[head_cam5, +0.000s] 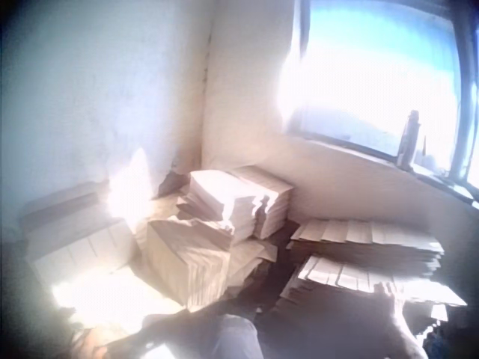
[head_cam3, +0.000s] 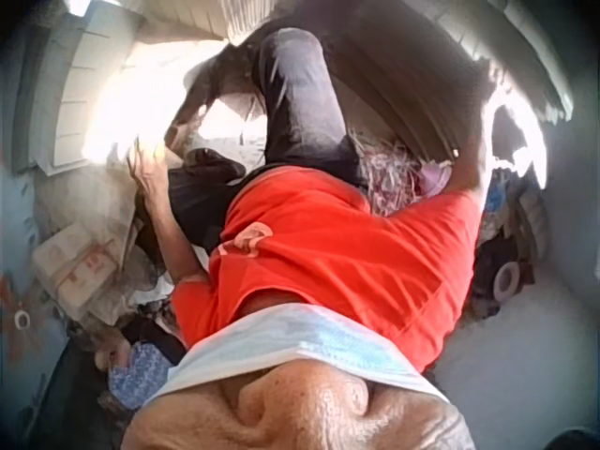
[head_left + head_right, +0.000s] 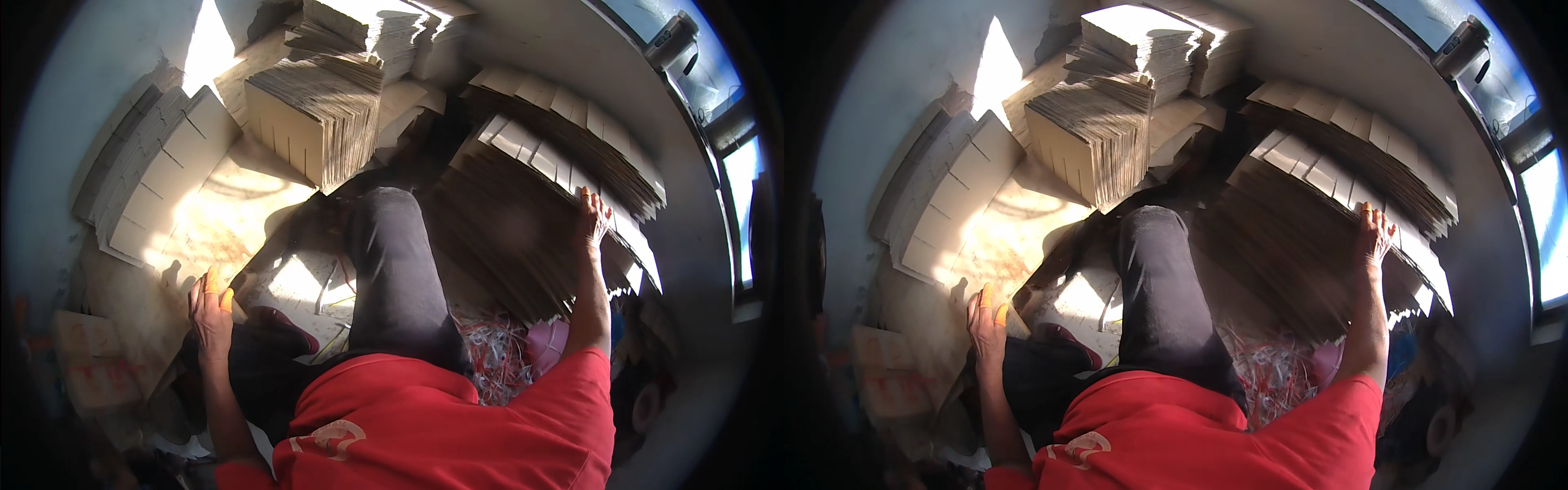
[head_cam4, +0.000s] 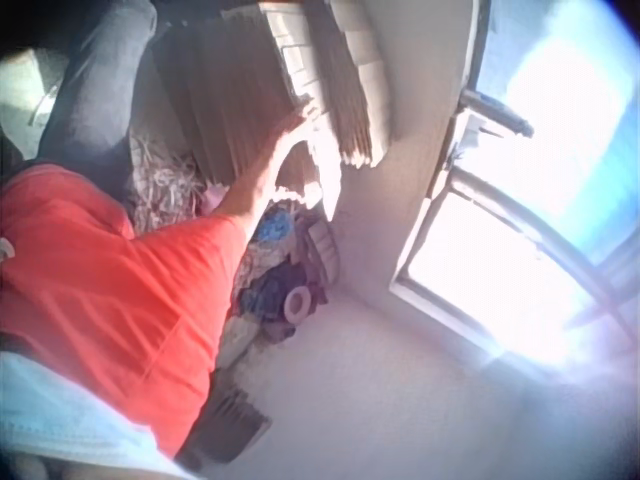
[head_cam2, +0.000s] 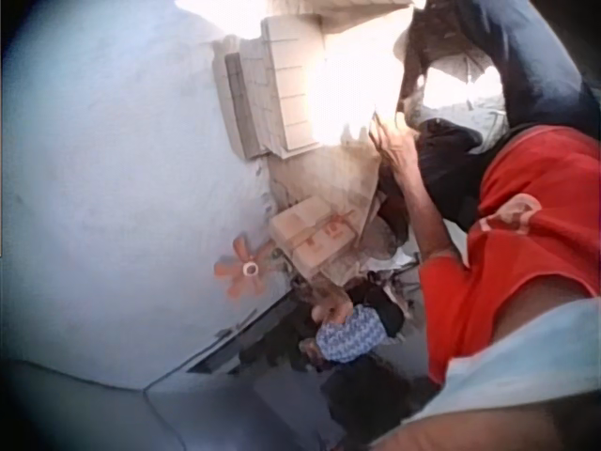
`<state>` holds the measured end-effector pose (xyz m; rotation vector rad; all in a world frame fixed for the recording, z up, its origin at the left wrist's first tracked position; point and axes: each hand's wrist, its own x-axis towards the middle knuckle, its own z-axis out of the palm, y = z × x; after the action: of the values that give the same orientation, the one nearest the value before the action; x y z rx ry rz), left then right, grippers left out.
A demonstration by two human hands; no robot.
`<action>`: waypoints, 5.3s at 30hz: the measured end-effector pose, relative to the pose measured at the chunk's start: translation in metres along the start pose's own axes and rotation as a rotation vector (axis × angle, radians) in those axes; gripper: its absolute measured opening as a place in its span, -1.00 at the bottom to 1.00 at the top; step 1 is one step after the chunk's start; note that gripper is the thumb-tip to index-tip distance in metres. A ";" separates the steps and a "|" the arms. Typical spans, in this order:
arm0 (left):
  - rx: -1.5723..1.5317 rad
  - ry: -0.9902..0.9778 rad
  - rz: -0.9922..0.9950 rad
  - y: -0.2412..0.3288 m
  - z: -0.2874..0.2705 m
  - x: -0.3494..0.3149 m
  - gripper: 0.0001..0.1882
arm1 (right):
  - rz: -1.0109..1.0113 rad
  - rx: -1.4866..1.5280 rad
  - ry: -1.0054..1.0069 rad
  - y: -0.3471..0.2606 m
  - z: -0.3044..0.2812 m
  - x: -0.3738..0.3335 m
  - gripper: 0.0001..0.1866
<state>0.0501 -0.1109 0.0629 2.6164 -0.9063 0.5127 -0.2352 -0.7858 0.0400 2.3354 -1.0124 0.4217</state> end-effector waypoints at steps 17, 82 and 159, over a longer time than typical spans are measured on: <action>-0.059 -0.085 -0.103 -0.014 0.013 -0.012 -0.49 | -0.201 0.216 -0.886 0.034 -0.037 0.079 -0.04; 0.051 0.129 0.008 -0.213 0.098 0.233 -0.90 | -0.511 1.575 0.327 -0.576 -0.293 0.115 -0.74; 0.321 0.184 -0.050 -0.230 0.097 0.257 -0.85 | -0.535 1.607 -0.039 -0.592 -0.291 0.084 -0.57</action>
<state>0.4080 -0.1141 0.0460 2.8020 -0.7494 0.9372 0.2413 -0.3260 0.0972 3.7565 0.2738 1.2668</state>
